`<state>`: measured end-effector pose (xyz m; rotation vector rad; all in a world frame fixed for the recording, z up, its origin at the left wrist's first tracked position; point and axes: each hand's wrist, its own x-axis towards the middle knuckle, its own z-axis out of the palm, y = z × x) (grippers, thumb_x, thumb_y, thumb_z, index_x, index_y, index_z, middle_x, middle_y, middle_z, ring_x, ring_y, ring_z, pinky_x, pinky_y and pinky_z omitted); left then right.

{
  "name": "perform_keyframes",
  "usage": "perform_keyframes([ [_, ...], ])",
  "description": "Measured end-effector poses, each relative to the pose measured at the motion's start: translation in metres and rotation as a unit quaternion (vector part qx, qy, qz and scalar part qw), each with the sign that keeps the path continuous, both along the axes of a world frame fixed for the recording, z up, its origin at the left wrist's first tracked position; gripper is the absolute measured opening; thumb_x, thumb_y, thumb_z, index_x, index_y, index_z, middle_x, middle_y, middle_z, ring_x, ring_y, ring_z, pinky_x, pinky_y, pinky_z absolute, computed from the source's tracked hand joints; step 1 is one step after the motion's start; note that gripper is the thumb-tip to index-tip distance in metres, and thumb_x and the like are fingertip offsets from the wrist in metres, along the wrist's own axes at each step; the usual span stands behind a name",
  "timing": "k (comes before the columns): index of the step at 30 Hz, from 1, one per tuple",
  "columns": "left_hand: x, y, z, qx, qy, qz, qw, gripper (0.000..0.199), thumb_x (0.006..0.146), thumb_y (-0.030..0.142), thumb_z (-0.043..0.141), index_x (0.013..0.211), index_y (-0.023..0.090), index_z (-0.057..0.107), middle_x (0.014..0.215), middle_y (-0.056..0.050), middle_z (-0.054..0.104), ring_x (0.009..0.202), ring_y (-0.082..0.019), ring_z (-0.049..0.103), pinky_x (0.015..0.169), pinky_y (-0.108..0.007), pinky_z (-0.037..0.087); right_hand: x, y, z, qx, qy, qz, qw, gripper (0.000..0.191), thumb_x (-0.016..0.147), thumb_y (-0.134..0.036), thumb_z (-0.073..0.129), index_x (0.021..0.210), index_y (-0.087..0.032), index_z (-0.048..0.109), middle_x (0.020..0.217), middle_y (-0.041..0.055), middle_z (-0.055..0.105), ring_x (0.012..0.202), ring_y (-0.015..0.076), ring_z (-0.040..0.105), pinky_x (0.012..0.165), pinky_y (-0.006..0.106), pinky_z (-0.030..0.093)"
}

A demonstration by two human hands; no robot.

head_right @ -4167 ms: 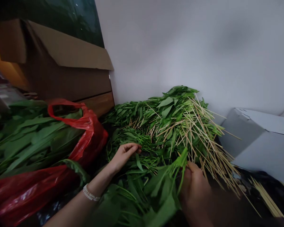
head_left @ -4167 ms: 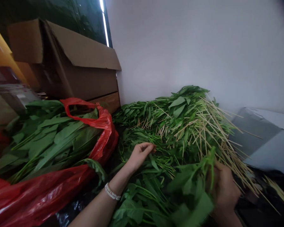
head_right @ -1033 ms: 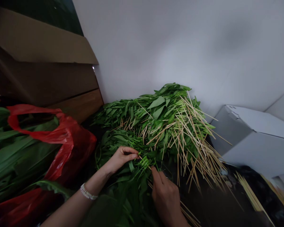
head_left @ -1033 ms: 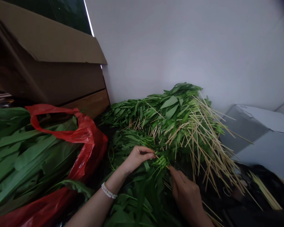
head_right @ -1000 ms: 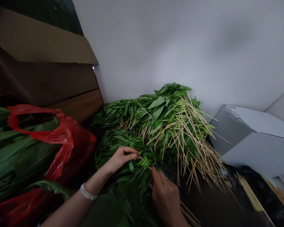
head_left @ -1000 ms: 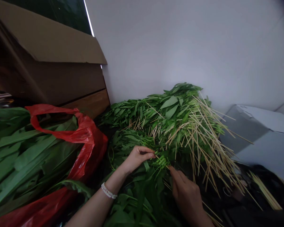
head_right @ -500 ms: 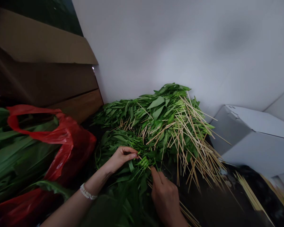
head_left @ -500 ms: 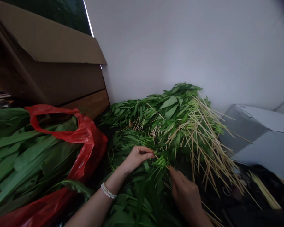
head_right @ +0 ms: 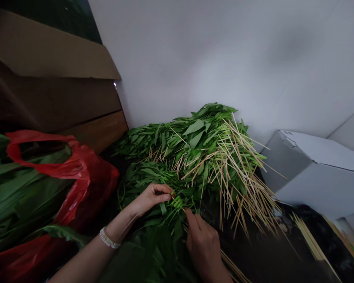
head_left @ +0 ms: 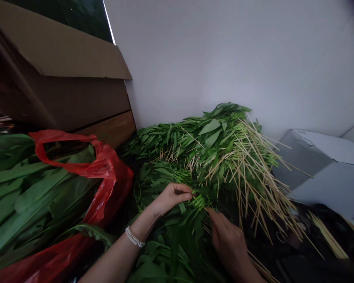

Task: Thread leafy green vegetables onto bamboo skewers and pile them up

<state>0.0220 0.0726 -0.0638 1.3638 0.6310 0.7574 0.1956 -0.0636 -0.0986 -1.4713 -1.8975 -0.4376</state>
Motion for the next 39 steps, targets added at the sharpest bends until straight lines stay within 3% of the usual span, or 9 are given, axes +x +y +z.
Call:
perform_keyframes([
  [7,-0.004,0.001,-0.001,0.0,0.018,-0.033,0.999,0.026,0.062,0.034,0.081,0.078,0.014,0.075,0.082,-0.006,0.072,0.077,-0.016,0.064,0.075,-0.026,0.048,-0.002,0.001,0.003,0.007,-0.002,0.008,1.0,0.034,0.091,-0.006,0.031,0.114,-0.011,0.056,0.074,0.0035,0.063,0.066,0.0123,0.063,0.061,0.022,0.044],
  [10,-0.018,0.005,0.007,-0.032,0.013,-0.124,0.992,0.039,0.067,0.036,0.078,0.099,0.015,0.072,0.096,-0.01,0.072,0.086,-0.019,0.065,0.081,-0.029,0.047,-0.005,-0.001,0.007,0.014,0.002,0.036,0.999,0.029,0.091,-0.006,0.035,0.109,-0.012,0.057,0.07,0.0018,0.06,0.061,0.0118,0.059,0.06,0.023,0.041],
  [13,-0.031,0.009,0.013,-0.059,-0.033,-0.223,0.972,0.055,0.061,0.037,0.082,0.109,0.014,0.069,0.107,-0.014,0.07,0.099,-0.024,0.064,0.089,-0.033,0.045,-0.008,-0.005,0.011,0.001,0.019,0.076,0.997,0.02,0.09,-0.008,0.041,0.098,-0.015,0.058,0.066,0.0005,0.057,0.058,0.0124,0.055,0.058,0.025,0.038],
  [15,-0.033,0.011,0.013,-0.072,-0.061,-0.194,0.976,0.049,0.065,0.036,0.08,0.107,0.014,0.069,0.104,-0.014,0.071,0.097,-0.024,0.065,0.089,-0.034,0.046,-0.011,-0.008,0.013,-0.003,0.019,0.104,0.994,0.017,0.088,-0.008,0.043,0.094,-0.015,0.058,0.066,0.0007,0.056,0.059,0.0134,0.054,0.058,0.026,0.037],
  [17,-0.028,0.011,0.01,-0.057,-0.058,-0.114,0.99,0.036,0.074,0.035,0.073,0.104,0.015,0.07,0.1,-0.012,0.072,0.093,-0.021,0.065,0.085,-0.031,0.047,-0.014,-0.01,0.015,-0.003,0.0,0.124,0.992,0.018,0.086,-0.008,0.043,0.094,-0.015,0.057,0.067,0.0013,0.056,0.06,0.0142,0.054,0.058,0.027,0.037],
  [20,-0.014,0.006,0.006,0.03,0.01,-0.047,0.998,0.027,0.078,0.034,0.069,0.097,0.016,0.072,0.097,-0.009,0.072,0.087,-0.018,0.065,0.079,-0.027,0.048,-0.017,-0.011,0.015,-0.007,-0.033,0.138,0.99,0.02,0.086,-0.008,0.041,0.097,-0.014,0.057,0.067,0.0012,0.056,0.06,0.0144,0.052,0.058,0.028,0.036],
  [30,-0.005,-0.004,0.004,0.302,0.197,-0.151,0.921,0.023,0.079,0.034,0.067,0.096,0.022,0.075,0.083,-0.004,0.072,0.08,-0.017,0.059,0.078,-0.026,0.043,-0.02,-0.011,0.014,-0.018,-0.062,0.128,0.99,0.023,0.085,-0.01,0.04,0.1,-0.014,0.057,0.066,0.0012,0.057,0.059,0.0136,0.054,0.058,0.027,0.038],
  [34,-0.005,-0.003,0.002,0.313,0.203,-0.176,0.911,0.021,0.08,0.032,0.066,0.096,0.022,0.075,0.081,-0.003,0.072,0.08,-0.017,0.059,0.081,-0.026,0.041,-0.019,-0.01,0.014,-0.008,-0.058,0.134,0.989,0.023,0.086,-0.01,0.04,0.102,-0.013,0.056,0.066,0.0013,0.057,0.057,0.0132,0.053,0.056,0.027,0.038],
  [39,-0.006,-0.004,0.004,0.269,0.193,-0.192,0.924,0.014,0.076,0.025,0.067,0.086,0.018,0.074,0.077,-0.002,0.067,0.079,-0.015,0.056,0.075,-0.024,0.043,-0.018,-0.009,0.015,-0.002,-0.067,0.13,0.989,0.021,0.087,-0.01,0.04,0.101,-0.012,0.056,0.065,0.001,0.056,0.056,0.0133,0.052,0.054,0.027,0.037],
])
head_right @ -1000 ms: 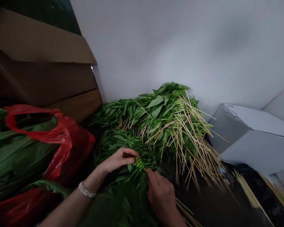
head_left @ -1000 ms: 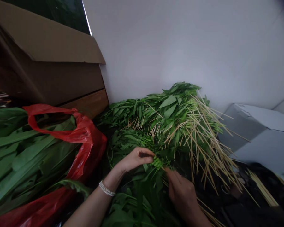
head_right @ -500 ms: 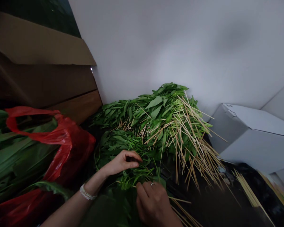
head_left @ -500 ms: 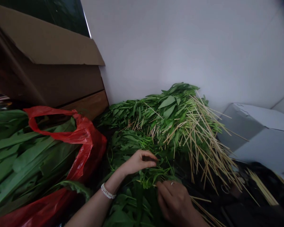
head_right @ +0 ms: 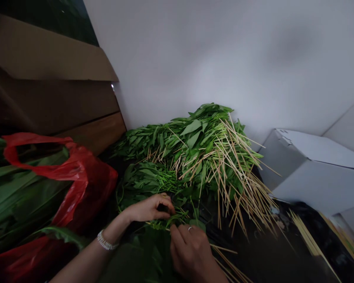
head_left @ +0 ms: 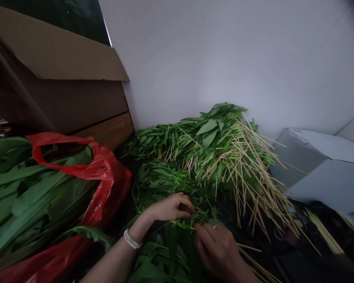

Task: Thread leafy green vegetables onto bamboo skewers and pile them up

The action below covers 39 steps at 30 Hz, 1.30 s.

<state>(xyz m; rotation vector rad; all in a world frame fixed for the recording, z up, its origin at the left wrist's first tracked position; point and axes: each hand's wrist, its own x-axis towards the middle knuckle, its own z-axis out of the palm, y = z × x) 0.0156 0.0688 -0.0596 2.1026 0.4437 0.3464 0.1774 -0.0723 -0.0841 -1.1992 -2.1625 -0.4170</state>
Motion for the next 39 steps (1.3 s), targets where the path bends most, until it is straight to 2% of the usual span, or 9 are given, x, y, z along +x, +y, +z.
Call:
perform_keyframes([
  [3,0.0,-0.001,0.0,-0.081,-0.017,0.022,0.996,0.011,0.073,0.019,0.067,0.083,0.015,0.07,0.079,-0.001,0.065,0.075,-0.013,0.056,0.07,-0.022,0.044,0.0,0.0,0.0,0.01,0.008,-0.006,1.0,0.022,0.087,-0.01,0.04,0.101,-0.012,0.057,0.065,0.0011,0.057,0.056,0.0135,0.052,0.054,0.028,0.037],
  [5,0.001,0.0,-0.001,-0.146,-0.05,0.063,0.986,0.012,0.074,0.02,0.067,0.084,0.014,0.067,0.08,-0.002,0.065,0.073,-0.012,0.057,0.068,-0.022,0.044,0.0,0.0,0.0,0.014,0.012,-0.012,1.0,0.022,0.088,-0.01,0.041,0.102,-0.013,0.057,0.066,0.0011,0.057,0.056,0.0134,0.053,0.054,0.028,0.038],
  [10,0.002,0.011,-0.01,-0.254,-0.195,0.205,0.925,0.027,0.069,0.03,0.076,0.089,0.014,0.065,0.086,-0.005,0.072,0.079,-0.015,0.065,0.077,-0.027,0.048,0.006,0.003,-0.004,0.028,0.058,-0.045,0.997,0.026,0.088,-0.007,0.04,0.107,-0.011,0.058,0.066,0.0018,0.06,0.053,0.0117,0.056,0.052,0.025,0.041],
  [13,0.002,0.013,-0.011,-0.302,-0.22,0.23,0.898,0.034,0.067,0.031,0.078,0.094,0.013,0.068,0.088,-0.008,0.075,0.085,-0.02,0.069,0.085,-0.033,0.05,0.011,0.005,-0.009,0.003,0.105,-0.084,0.991,0.03,0.09,-0.007,0.036,0.111,-0.011,0.057,0.072,0.0043,0.063,0.061,0.0123,0.063,0.061,0.022,0.048],
  [16,0.003,0.009,-0.009,-0.307,-0.217,0.229,0.898,0.033,0.069,0.034,0.077,0.093,0.011,0.071,0.086,-0.009,0.076,0.083,-0.02,0.07,0.087,-0.036,0.051,0.014,0.006,-0.011,-0.014,0.134,-0.122,0.983,0.031,0.092,-0.01,0.034,0.111,-0.012,0.058,0.08,0.0068,0.067,0.069,0.0137,0.067,0.069,0.023,0.051],
  [23,0.004,0.004,-0.004,-0.295,-0.219,0.225,0.903,0.028,0.069,0.032,0.077,0.088,0.013,0.073,0.081,-0.006,0.076,0.076,-0.018,0.07,0.082,-0.032,0.053,0.014,0.007,-0.012,-0.007,0.129,-0.15,0.98,0.03,0.094,-0.013,0.034,0.11,-0.013,0.059,0.083,0.0077,0.069,0.074,0.0147,0.068,0.069,0.022,0.052],
  [39,0.005,0.004,-0.004,-0.298,-0.211,0.239,0.9,0.026,0.064,0.031,0.081,0.082,0.014,0.075,0.075,-0.005,0.075,0.072,-0.016,0.07,0.078,-0.028,0.053,0.015,0.008,-0.01,-0.012,0.119,-0.143,0.982,0.03,0.094,-0.014,0.035,0.108,-0.012,0.061,0.081,0.0076,0.069,0.072,0.0147,0.068,0.069,0.022,0.054],
])
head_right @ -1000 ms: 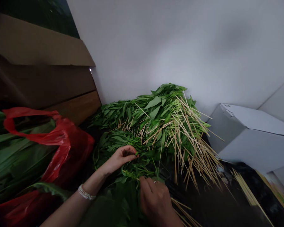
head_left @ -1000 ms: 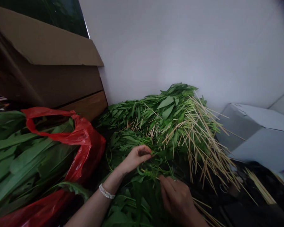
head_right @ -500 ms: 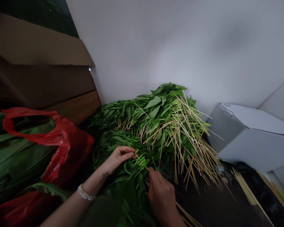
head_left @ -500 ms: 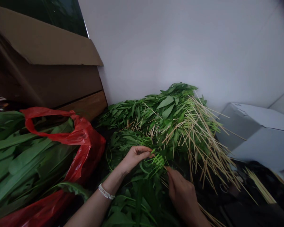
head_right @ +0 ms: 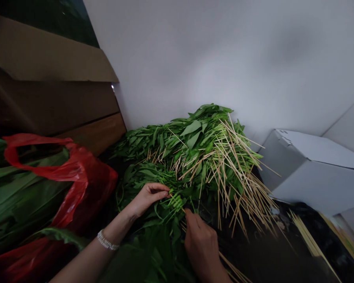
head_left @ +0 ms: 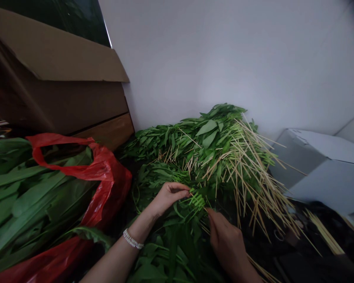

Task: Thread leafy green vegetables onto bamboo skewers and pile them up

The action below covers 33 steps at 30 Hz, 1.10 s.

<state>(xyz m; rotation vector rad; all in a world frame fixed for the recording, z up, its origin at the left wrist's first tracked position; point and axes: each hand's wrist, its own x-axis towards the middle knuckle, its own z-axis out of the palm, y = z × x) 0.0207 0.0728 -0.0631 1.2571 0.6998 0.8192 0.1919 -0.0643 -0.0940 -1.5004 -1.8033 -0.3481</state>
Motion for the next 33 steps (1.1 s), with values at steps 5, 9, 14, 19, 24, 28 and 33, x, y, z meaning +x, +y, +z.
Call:
perform_keyframes([
  [5,0.0,0.001,-0.001,0.008,0.009,0.009,1.0,0.023,0.061,0.028,0.082,0.077,0.014,0.074,0.073,-0.004,0.075,0.069,-0.015,0.068,0.073,-0.026,0.052,-0.001,-0.001,-0.002,-0.008,0.005,-0.007,1.0,0.031,0.095,-0.016,0.034,0.108,-0.013,0.061,0.081,0.0076,0.069,0.073,0.015,0.068,0.069,0.022,0.053],
  [9,0.0,0.002,-0.003,0.017,0.02,0.008,1.0,0.021,0.061,0.027,0.082,0.075,0.014,0.075,0.07,-0.003,0.074,0.064,-0.013,0.066,0.068,-0.023,0.05,-0.001,-0.001,-0.005,-0.018,0.005,-0.001,1.0,0.03,0.095,-0.016,0.034,0.109,-0.012,0.06,0.077,0.0066,0.067,0.071,0.0146,0.068,0.066,0.021,0.052],
  [14,0.0,0.001,-0.004,0.035,0.037,-0.017,0.999,0.02,0.061,0.025,0.082,0.075,0.014,0.075,0.068,-0.001,0.072,0.061,-0.01,0.061,0.063,-0.02,0.047,-0.002,-0.001,-0.007,-0.024,0.002,0.002,1.0,0.031,0.096,-0.015,0.032,0.109,-0.013,0.059,0.077,0.006,0.066,0.071,0.0143,0.067,0.067,0.021,0.052],
  [19,-0.002,0.002,0.0,0.031,0.038,-0.033,0.998,0.024,0.062,0.028,0.081,0.081,0.014,0.074,0.072,-0.001,0.071,0.064,-0.01,0.061,0.066,-0.021,0.047,-0.001,-0.001,-0.009,-0.024,-0.009,0.014,1.0,0.03,0.094,-0.011,0.032,0.112,-0.012,0.057,0.078,0.0059,0.066,0.073,0.0145,0.067,0.069,0.022,0.051],
  [24,-0.003,0.002,-0.002,0.019,0.046,-0.061,0.997,0.022,0.061,0.028,0.082,0.076,0.014,0.074,0.069,-0.001,0.07,0.062,-0.01,0.06,0.067,-0.022,0.047,-0.001,-0.001,-0.011,-0.024,-0.021,0.021,0.999,0.031,0.093,-0.008,0.031,0.112,-0.011,0.056,0.078,0.0055,0.065,0.07,0.014,0.066,0.069,0.023,0.05],
  [28,-0.011,0.003,0.004,0.003,0.033,-0.1,0.994,0.02,0.062,0.024,0.081,0.078,0.014,0.074,0.071,-0.002,0.072,0.065,-0.011,0.062,0.068,-0.021,0.047,-0.002,-0.001,-0.007,-0.011,-0.037,0.037,0.999,0.033,0.091,-0.006,0.032,0.115,-0.011,0.054,0.073,0.004,0.062,0.065,0.0129,0.063,0.062,0.022,0.046],
  [33,-0.03,0.008,0.017,-0.035,-0.068,-0.183,0.98,0.031,0.066,0.027,0.078,0.093,0.014,0.073,0.096,-0.01,0.073,0.089,-0.02,0.066,0.081,-0.028,0.048,-0.011,-0.008,0.007,0.007,-0.101,0.131,0.986,0.031,0.087,-0.005,0.038,0.111,-0.012,0.055,0.068,0.0019,0.059,0.054,0.013,0.054,0.052,0.027,0.036],
])
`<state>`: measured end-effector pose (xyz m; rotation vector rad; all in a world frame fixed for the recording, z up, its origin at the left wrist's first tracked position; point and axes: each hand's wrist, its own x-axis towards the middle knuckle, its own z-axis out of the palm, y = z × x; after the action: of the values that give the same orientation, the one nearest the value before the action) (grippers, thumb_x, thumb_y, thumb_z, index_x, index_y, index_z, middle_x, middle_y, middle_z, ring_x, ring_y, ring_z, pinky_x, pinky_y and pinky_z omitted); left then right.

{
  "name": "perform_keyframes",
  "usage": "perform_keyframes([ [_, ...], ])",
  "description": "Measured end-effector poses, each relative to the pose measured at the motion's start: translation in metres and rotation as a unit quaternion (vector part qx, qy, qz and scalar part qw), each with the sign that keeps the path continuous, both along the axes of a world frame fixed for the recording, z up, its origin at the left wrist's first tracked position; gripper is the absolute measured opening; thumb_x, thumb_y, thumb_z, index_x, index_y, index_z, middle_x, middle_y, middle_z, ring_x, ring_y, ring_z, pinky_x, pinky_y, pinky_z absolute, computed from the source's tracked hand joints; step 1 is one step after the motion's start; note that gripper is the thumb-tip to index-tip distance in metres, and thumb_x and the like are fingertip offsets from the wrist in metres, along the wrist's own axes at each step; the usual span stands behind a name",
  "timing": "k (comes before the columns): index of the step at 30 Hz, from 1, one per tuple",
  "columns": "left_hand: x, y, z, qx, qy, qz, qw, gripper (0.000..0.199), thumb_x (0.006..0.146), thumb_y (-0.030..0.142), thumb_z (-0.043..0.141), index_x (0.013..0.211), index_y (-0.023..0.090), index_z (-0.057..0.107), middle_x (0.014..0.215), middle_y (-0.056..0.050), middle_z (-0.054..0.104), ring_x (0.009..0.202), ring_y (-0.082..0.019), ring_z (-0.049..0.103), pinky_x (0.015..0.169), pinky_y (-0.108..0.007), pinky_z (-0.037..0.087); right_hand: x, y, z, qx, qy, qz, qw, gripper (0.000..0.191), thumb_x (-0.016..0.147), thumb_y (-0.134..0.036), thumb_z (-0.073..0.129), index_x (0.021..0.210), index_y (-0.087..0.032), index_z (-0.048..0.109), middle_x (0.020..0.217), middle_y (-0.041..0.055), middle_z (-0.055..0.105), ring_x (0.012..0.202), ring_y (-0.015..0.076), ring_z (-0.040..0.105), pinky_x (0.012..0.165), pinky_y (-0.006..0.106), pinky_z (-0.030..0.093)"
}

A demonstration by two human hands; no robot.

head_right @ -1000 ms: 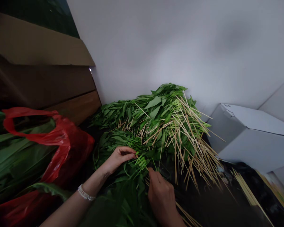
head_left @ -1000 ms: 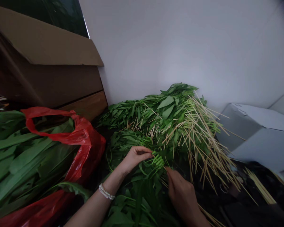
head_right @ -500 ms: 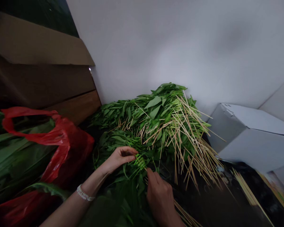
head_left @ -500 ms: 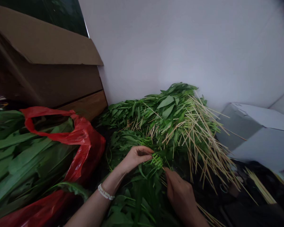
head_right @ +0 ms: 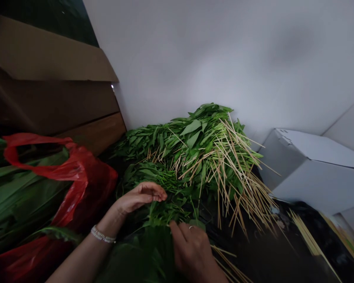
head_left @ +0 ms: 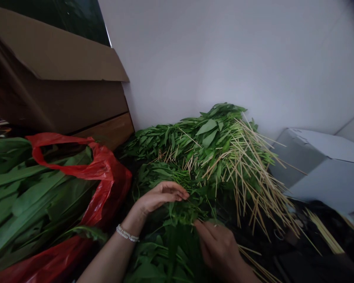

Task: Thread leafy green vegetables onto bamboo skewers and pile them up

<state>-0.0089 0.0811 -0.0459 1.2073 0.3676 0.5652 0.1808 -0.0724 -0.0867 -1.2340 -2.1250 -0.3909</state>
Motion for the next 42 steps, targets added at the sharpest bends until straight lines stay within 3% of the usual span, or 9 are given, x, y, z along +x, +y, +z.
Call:
perform_keyframes([
  [3,0.002,0.0,-0.001,0.001,-0.008,0.053,0.999,0.024,0.072,0.029,0.074,0.092,0.015,0.072,0.092,-0.008,0.073,0.088,-0.019,0.066,0.08,-0.029,0.048,-0.007,-0.005,0.007,-0.024,-0.011,0.043,0.999,0.025,0.085,-0.008,0.041,0.103,-0.014,0.057,0.066,0.0012,0.057,0.056,0.0143,0.052,0.053,0.028,0.033],
  [6,0.015,-0.003,-0.009,0.136,0.099,0.081,0.982,0.019,0.078,0.029,0.067,0.089,0.014,0.073,0.09,-0.008,0.072,0.086,-0.017,0.065,0.08,-0.028,0.047,-0.012,-0.006,0.009,-0.021,-0.007,0.051,0.998,0.023,0.083,-0.008,0.042,0.099,-0.014,0.057,0.067,0.0015,0.057,0.058,0.0149,0.053,0.055,0.028,0.033],
  [12,0.032,-0.016,-0.021,0.416,0.24,0.066,0.874,0.02,0.082,0.03,0.063,0.097,0.02,0.071,0.091,-0.003,0.07,0.085,-0.017,0.063,0.08,-0.027,0.044,-0.014,-0.006,0.006,-0.025,-0.008,0.049,0.998,0.02,0.082,-0.009,0.043,0.095,-0.016,0.057,0.066,0.001,0.056,0.057,0.0152,0.051,0.055,0.029,0.032],
  [16,0.032,-0.02,-0.021,0.519,0.301,0.053,0.798,0.025,0.078,0.028,0.067,0.103,0.024,0.069,0.088,-0.002,0.069,0.086,-0.019,0.059,0.077,-0.028,0.042,-0.015,-0.008,0.005,-0.048,-0.018,0.046,0.998,0.019,0.081,-0.008,0.043,0.092,-0.017,0.056,0.068,0.0012,0.056,0.059,0.0159,0.052,0.056,0.029,0.032],
  [19,0.032,-0.021,-0.023,0.544,0.317,0.046,0.776,0.02,0.076,0.019,0.066,0.095,0.023,0.07,0.081,-0.001,0.066,0.083,-0.019,0.057,0.075,-0.027,0.041,-0.015,-0.007,0.005,-0.049,-0.016,0.047,0.998,0.019,0.08,-0.007,0.044,0.092,-0.016,0.056,0.068,0.0012,0.056,0.059,0.0156,0.053,0.056,0.029,0.033],
  [24,0.032,-0.017,-0.024,0.457,0.24,0.112,0.849,0.008,0.077,0.014,0.059,0.079,0.019,0.065,0.082,-0.002,0.063,0.081,-0.016,0.056,0.077,-0.026,0.04,-0.013,-0.004,0.004,-0.031,-0.006,0.048,0.998,0.023,0.081,-0.008,0.043,0.097,-0.016,0.057,0.067,0.0011,0.056,0.058,0.0152,0.052,0.055,0.028,0.032],
  [30,0.029,-0.007,-0.018,0.157,0.082,0.139,0.974,0.018,0.07,0.011,0.054,0.087,0.017,0.054,0.077,-0.001,0.063,0.068,-0.013,0.055,0.064,-0.024,0.041,-0.011,-0.004,0.003,-0.024,-0.003,0.039,0.999,0.022,0.084,-0.009,0.042,0.098,-0.015,0.058,0.066,0.0011,0.057,0.056,0.0142,0.052,0.053,0.028,0.033],
  [35,0.027,-0.006,-0.011,0.041,0.02,0.129,0.991,0.033,0.072,0.016,0.051,0.103,0.015,0.062,0.077,-0.003,0.065,0.064,-0.011,0.053,0.059,-0.023,0.037,-0.006,-0.002,0.002,-0.017,0.021,0.013,1.0,0.025,0.086,-0.008,0.041,0.104,-0.014,0.057,0.066,0.0007,0.057,0.056,0.0128,0.053,0.054,0.027,0.035],
  [42,0.026,-0.006,-0.012,0.062,0.043,0.18,0.981,0.032,0.083,0.04,0.062,0.101,0.014,0.07,0.074,-0.003,0.064,0.057,-0.007,0.048,0.053,-0.019,0.033,-0.001,0.0,0.0,-0.023,0.077,-0.015,0.997,0.025,0.089,-0.009,0.041,0.106,-0.015,0.058,0.068,0.0016,0.06,0.058,0.0129,0.058,0.056,0.025,0.041],
])
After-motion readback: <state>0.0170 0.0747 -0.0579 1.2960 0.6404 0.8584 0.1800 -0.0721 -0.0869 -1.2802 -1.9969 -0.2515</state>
